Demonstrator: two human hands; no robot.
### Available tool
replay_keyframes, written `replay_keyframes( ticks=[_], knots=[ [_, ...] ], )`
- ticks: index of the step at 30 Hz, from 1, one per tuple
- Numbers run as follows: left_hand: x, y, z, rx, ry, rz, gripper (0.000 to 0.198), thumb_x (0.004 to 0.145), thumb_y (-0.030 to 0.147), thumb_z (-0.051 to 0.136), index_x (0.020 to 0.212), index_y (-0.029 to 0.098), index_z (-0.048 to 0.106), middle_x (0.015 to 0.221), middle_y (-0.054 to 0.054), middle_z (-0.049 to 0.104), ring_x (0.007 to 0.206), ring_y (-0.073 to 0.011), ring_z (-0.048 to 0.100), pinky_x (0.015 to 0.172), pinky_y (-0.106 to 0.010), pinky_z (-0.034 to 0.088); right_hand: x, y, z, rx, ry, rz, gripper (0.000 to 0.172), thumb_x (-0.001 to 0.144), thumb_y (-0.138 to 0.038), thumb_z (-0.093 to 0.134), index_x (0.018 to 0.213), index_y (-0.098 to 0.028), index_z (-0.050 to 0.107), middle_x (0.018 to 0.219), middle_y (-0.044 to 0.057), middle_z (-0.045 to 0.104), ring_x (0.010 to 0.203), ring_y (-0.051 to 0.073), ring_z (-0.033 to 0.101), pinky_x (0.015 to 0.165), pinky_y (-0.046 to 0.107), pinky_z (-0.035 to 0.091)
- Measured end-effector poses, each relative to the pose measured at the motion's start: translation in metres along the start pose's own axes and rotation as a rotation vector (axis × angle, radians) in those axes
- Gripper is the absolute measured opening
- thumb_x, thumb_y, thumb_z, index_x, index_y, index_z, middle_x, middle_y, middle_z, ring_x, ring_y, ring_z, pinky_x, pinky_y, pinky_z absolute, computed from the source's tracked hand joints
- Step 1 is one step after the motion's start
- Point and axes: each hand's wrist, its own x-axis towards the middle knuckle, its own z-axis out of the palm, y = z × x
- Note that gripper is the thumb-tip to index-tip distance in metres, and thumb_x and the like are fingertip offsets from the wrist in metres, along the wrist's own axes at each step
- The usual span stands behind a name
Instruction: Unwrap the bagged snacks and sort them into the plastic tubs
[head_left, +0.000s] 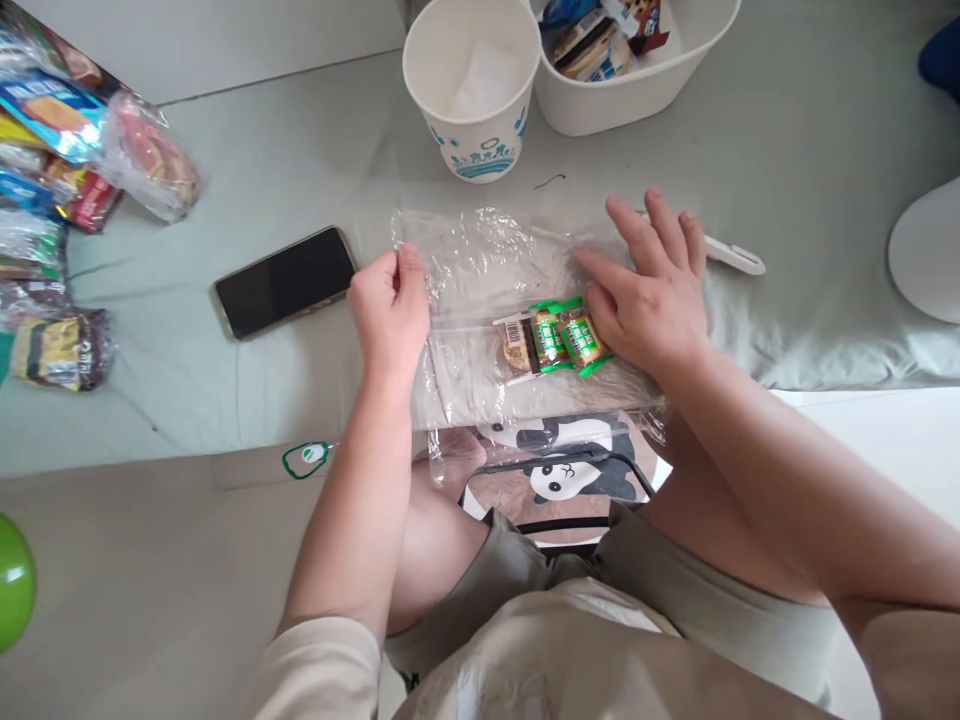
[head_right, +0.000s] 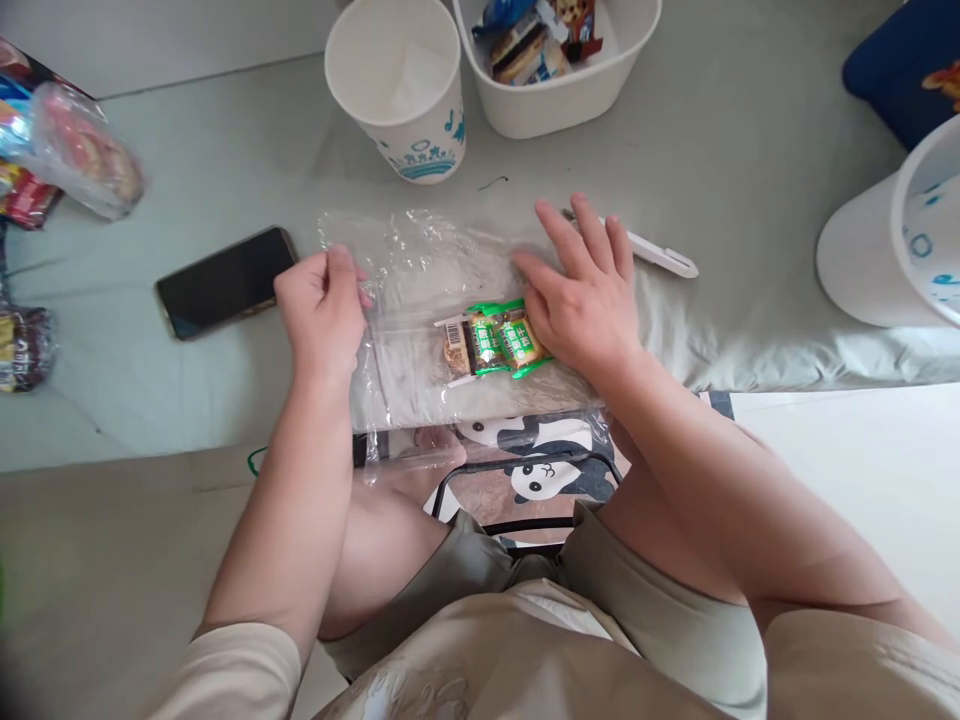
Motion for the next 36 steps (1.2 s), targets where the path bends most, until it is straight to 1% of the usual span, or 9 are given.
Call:
replay_keyframes(
  ticks=[7, 12, 14, 17, 18, 24, 28, 31, 36],
  knots=[
    [0.013, -0.008, -0.013, 0.153, 0.124, -0.022, 0.037, 0.091, 0.046, 0.074, 0.067, 0.023, 0.057, 0.054, 0.005, 0.043, 0.055, -0.0147, 0.046, 0.060, -0.033, 0.034, 0.000, 0.010, 0.005, 0.031, -0.003, 0.024, 0.043, 0.100, -0.039, 0.048, 0.140, -0.039, 0.064, 0.158, 0.005, 0.057, 0.155, 0.043, 0.037, 0.118, 0.077, 0.028],
    [-0.002, 0.047, -0.032, 0.052, 0.365, 0.303, 0.025, 0.094, 0.032, 0.073, 0.080, 0.022, 0.056, 0.064, 0.007, 0.046, 0.057, -0.0093, 0.045, 0.062, -0.030, 0.036, 0.000, 0.008, 0.008, 0.014, 0.008, 0.029, 0.046, 0.100, -0.039, 0.047, 0.142, -0.035, 0.062, 0.159, 0.008, 0.054, 0.156, 0.043, 0.035, 0.119, 0.075, 0.028],
    [-0.017, 0.071, -0.031, 0.020, 0.215, 0.483, 0.025, 0.093, 0.028, 0.075, 0.077, 0.021, 0.057, 0.066, 0.006, 0.054, 0.058, -0.0082, 0.049, 0.059, -0.029, 0.037, 0.001, 0.006, 0.008, 0.019, -0.002, 0.045, 0.044, 0.099, -0.038, 0.048, 0.140, -0.034, 0.064, 0.160, 0.009, 0.052, 0.157, 0.043, 0.034, 0.119, 0.075, 0.029],
    [-0.039, 0.080, -0.012, -0.019, -0.351, 0.528, 0.012, 0.102, 0.025, 0.061, 0.092, 0.023, 0.067, 0.087, 0.001, 0.074, 0.080, -0.0132, 0.068, 0.075, -0.031, 0.053, 0.002, 0.003, 0.004, 0.018, -0.010, 0.072, 0.040, 0.098, -0.034, 0.051, 0.135, -0.030, 0.067, 0.161, 0.012, 0.050, 0.157, 0.043, 0.034, 0.120, 0.073, 0.027],
    [-0.045, 0.075, -0.003, -0.036, -0.435, 0.543, 0.016, 0.103, 0.031, 0.058, 0.093, 0.023, 0.068, 0.093, -0.001, 0.076, 0.088, -0.0158, 0.071, 0.081, -0.033, 0.056, 0.002, 0.003, 0.000, 0.015, -0.004, 0.075, 0.038, 0.098, -0.032, 0.050, 0.132, -0.029, 0.068, 0.161, 0.013, 0.051, 0.156, 0.043, 0.035, 0.120, 0.072, 0.027],
    [-0.055, 0.028, 0.027, -0.098, -0.405, 0.311, 0.048, 0.107, 0.062, 0.038, 0.109, 0.024, 0.068, 0.110, -0.008, 0.076, 0.106, -0.0226, 0.072, 0.094, -0.038, 0.057, -0.002, -0.003, -0.024, 0.066, 0.208, -0.082, 0.037, 0.098, -0.043, 0.050, 0.125, -0.028, 0.070, 0.136, 0.015, 0.068, 0.135, 0.039, 0.057, 0.115, 0.062, 0.036],
    [-0.055, 0.018, 0.025, -0.271, -0.406, 0.263, 0.049, 0.106, 0.065, 0.037, 0.116, 0.027, 0.066, 0.120, -0.007, 0.074, 0.118, -0.0219, 0.069, 0.104, -0.037, 0.053, -0.008, -0.024, -0.013, 0.152, -0.019, -0.451, 0.048, 0.093, -0.051, 0.060, 0.132, -0.025, 0.067, 0.138, 0.013, 0.068, 0.136, 0.036, 0.058, 0.112, 0.053, 0.042],
    [-0.055, 0.012, 0.027, -0.365, -0.382, 0.217, 0.049, 0.107, 0.064, 0.035, 0.117, 0.028, 0.066, 0.121, -0.006, 0.073, 0.120, -0.0214, 0.067, 0.107, -0.037, 0.051, -0.011, -0.031, 0.004, 0.131, -0.158, -0.489, 0.048, 0.091, -0.043, 0.066, 0.135, -0.025, 0.066, 0.145, 0.013, 0.065, 0.135, 0.037, 0.057, 0.111, 0.054, 0.041],
    [-0.052, 0.005, 0.030, -0.440, -0.381, 0.159, 0.055, 0.106, 0.068, 0.029, 0.113, 0.029, 0.067, 0.118, -0.005, 0.073, 0.119, -0.0225, 0.068, 0.107, -0.039, 0.053, -0.007, -0.020, 0.016, 0.263, -0.182, -0.479, 0.049, 0.092, -0.049, 0.068, 0.134, -0.023, 0.068, 0.136, 0.014, 0.068, 0.122, 0.034, 0.061, 0.107, 0.051, 0.042]
  ],
)
